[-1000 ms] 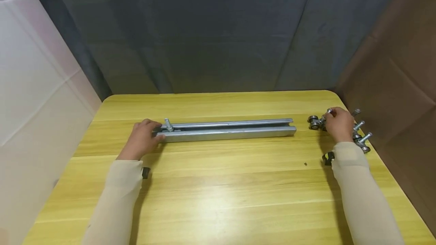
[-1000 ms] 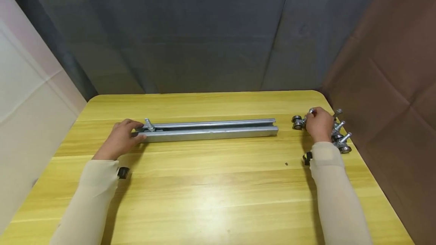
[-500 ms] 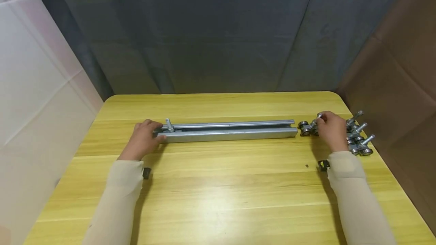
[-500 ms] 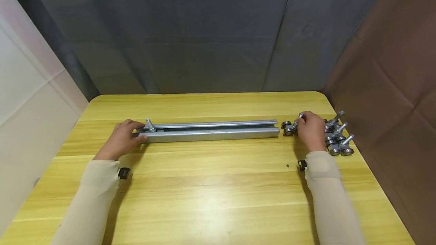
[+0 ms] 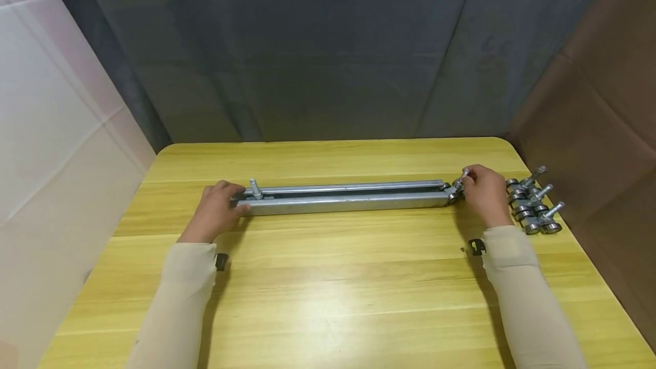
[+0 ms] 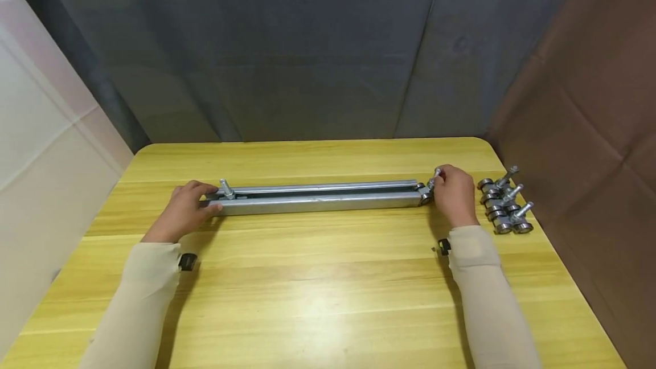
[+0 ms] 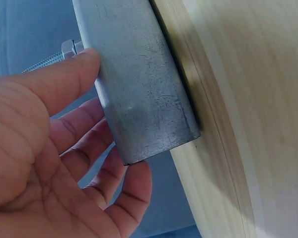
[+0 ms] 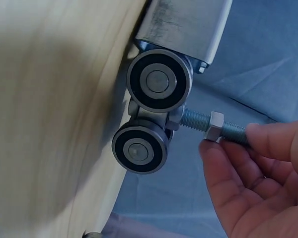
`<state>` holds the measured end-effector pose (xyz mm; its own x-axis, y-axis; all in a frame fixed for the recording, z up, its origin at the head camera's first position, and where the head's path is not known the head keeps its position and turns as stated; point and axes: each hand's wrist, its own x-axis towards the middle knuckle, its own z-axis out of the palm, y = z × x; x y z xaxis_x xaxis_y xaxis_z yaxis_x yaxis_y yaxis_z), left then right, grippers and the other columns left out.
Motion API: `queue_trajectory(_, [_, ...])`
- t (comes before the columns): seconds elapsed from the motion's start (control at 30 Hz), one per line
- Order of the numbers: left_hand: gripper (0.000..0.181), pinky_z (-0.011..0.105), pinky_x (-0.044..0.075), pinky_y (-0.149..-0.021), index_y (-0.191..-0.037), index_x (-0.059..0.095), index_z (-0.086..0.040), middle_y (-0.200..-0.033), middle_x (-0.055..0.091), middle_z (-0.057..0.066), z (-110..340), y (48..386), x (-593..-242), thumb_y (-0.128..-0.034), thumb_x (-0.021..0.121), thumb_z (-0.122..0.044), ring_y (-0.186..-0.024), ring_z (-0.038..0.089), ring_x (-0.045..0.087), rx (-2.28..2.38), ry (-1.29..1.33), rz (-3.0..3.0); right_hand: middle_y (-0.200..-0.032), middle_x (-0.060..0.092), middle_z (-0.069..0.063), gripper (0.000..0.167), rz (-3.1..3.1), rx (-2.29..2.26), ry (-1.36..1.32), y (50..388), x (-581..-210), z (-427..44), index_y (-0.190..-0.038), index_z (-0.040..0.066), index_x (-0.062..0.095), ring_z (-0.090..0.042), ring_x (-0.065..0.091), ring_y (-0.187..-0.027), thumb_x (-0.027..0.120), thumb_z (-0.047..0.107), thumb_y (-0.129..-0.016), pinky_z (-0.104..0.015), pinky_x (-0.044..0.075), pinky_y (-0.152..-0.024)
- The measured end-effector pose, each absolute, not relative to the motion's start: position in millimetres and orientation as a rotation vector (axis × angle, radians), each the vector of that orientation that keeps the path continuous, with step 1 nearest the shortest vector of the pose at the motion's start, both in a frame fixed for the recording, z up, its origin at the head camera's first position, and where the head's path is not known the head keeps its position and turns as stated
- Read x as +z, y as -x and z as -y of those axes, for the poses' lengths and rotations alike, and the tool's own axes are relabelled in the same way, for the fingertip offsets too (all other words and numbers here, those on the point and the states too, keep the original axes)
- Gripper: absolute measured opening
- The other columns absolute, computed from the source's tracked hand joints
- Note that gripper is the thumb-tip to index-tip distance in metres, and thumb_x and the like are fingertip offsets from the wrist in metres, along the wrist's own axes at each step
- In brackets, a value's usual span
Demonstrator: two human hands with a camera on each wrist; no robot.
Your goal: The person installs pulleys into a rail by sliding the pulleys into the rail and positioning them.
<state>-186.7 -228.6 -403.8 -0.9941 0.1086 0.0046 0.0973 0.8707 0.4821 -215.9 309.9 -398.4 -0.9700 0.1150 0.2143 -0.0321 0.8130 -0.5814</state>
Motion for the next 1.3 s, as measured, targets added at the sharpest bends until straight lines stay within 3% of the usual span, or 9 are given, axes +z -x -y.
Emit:
queue_trajectory(0.6, [0.048,0.060,0.035,-0.103,-0.131,0.058,0.007,-0.129,0.053,0.029,231.4,184.9,-404.3,-0.0932,0.071,-0.018,-0.117,0.046,0.044,0.744,-0.203,-3.036,-0.100,0.066,-0.025,0.020,2.770,0.907,0.005,216.1,-402.6,-293.3,-0.110,-0.006,0.063,-0.032,0.058,-0.077,0.051,0.008,-0.102,-0.043,0.047,-0.066])
queue_trajectory(1.3, [0.042,0.060,0.034,-0.104,-0.131,0.058,0.008,-0.131,0.053,0.029,231.0,187.6,-399.0,-0.0960,0.061,-0.014,-0.120,0.049,0.045,0.673,-0.250,-3.033,-0.096,0.067,-0.021,0.023,2.841,0.912,-0.107,219.0,-397.4,-258.0,-0.108,-0.005,0.065,-0.027,0.057,-0.069,0.049,0.010,-0.102,-0.040,0.048,-0.063])
